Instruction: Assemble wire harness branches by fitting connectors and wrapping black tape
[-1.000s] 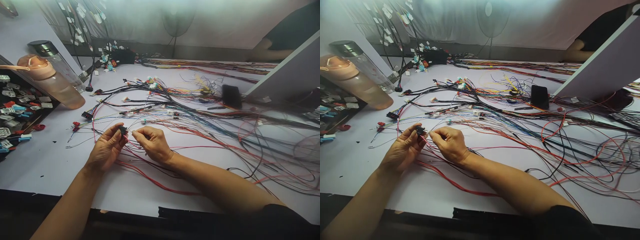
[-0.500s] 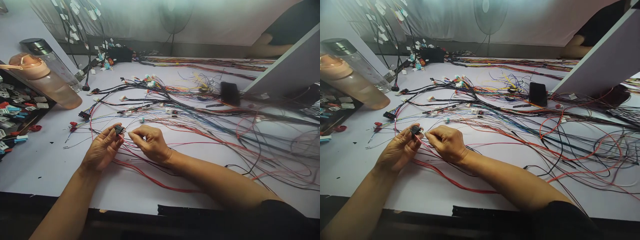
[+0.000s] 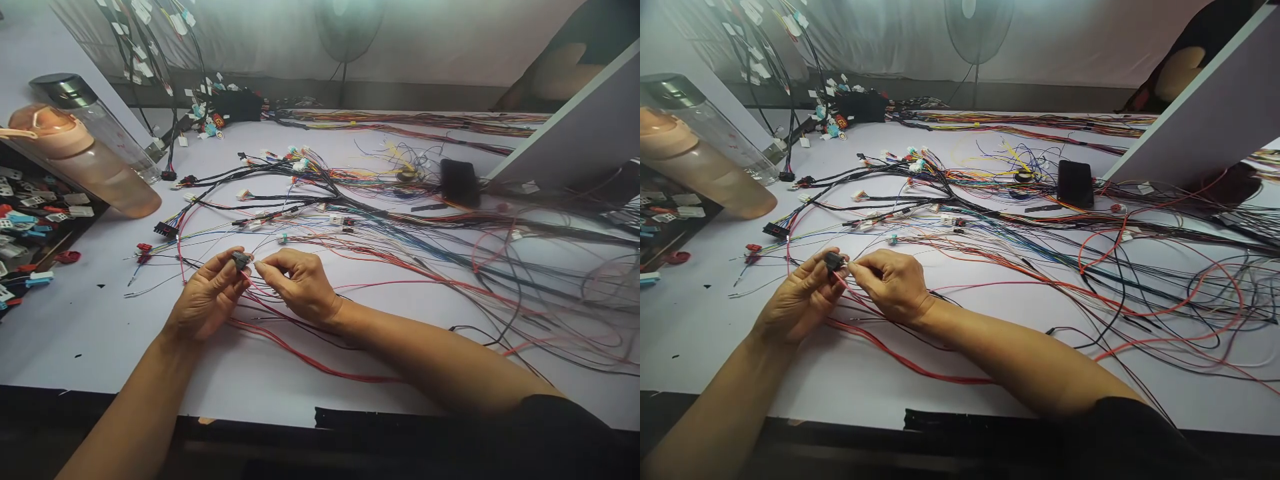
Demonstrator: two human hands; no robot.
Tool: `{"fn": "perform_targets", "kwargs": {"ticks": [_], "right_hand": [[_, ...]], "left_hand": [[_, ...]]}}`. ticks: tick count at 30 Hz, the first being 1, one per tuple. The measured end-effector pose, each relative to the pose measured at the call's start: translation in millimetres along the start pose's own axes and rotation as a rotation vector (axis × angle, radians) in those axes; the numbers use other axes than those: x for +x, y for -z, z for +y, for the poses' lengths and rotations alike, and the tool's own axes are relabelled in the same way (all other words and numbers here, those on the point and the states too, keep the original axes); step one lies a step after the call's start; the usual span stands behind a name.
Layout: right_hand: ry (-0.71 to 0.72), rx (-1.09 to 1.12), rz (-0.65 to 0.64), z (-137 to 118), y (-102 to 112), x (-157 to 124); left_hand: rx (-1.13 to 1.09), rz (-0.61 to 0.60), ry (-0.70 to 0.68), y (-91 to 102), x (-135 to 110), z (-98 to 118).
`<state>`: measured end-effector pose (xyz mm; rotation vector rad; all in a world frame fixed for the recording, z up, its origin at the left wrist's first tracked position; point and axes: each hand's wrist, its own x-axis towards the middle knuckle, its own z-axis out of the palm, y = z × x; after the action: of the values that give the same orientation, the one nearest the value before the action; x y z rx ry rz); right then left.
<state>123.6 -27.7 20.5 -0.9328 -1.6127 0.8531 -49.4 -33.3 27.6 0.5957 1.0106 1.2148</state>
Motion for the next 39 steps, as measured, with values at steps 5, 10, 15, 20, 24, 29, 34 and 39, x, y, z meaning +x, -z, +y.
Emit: {"fn": "perform_targets", "kwargs": {"ticks": [5,10,15,20,24,29,34,39], "right_hand": [[-0.071,0.002,-0.015,0.4,0.3,-1.0],[-0.005,-0.154,-0.072,3.1,2.3,-2.6],[-0.002,-0.251,-0.146,10.2,4.4,0.5],[-0.011,-0.345,-0.19,11.2,5.8,1.2],[0.049,-0.346,-0.153,13.2,2.6,-1.7],[0.128,-0.37,-0.171,19.5,-1.7,-2.8],[0.072,-0.401,-0.18,17.2,-0.8,-2.5],[0.081,-0.546,-0.219,8.9,0.9,-3.5]], "left_hand": [[0.143,0.002,-0.09,-1.3,0.1,-1.9],[0.32,-0.033,-0.163,2.7,0.0,-3.9],[0.371,0.028,-0.165,3.3,0.0,-4.8],[0.323,0.039,-0.194,4.0,1.0,-3.0],[0.363,0.039,-0.198,4.1,0.0,-3.6],[0.419,0.024,-0.163,2.5,-3.7,-3.8],[0.37,0.059,-0.135,2.5,-2.1,-2.3],[0.256,0.105,-0.197,3.3,1.1,3.7]]}}
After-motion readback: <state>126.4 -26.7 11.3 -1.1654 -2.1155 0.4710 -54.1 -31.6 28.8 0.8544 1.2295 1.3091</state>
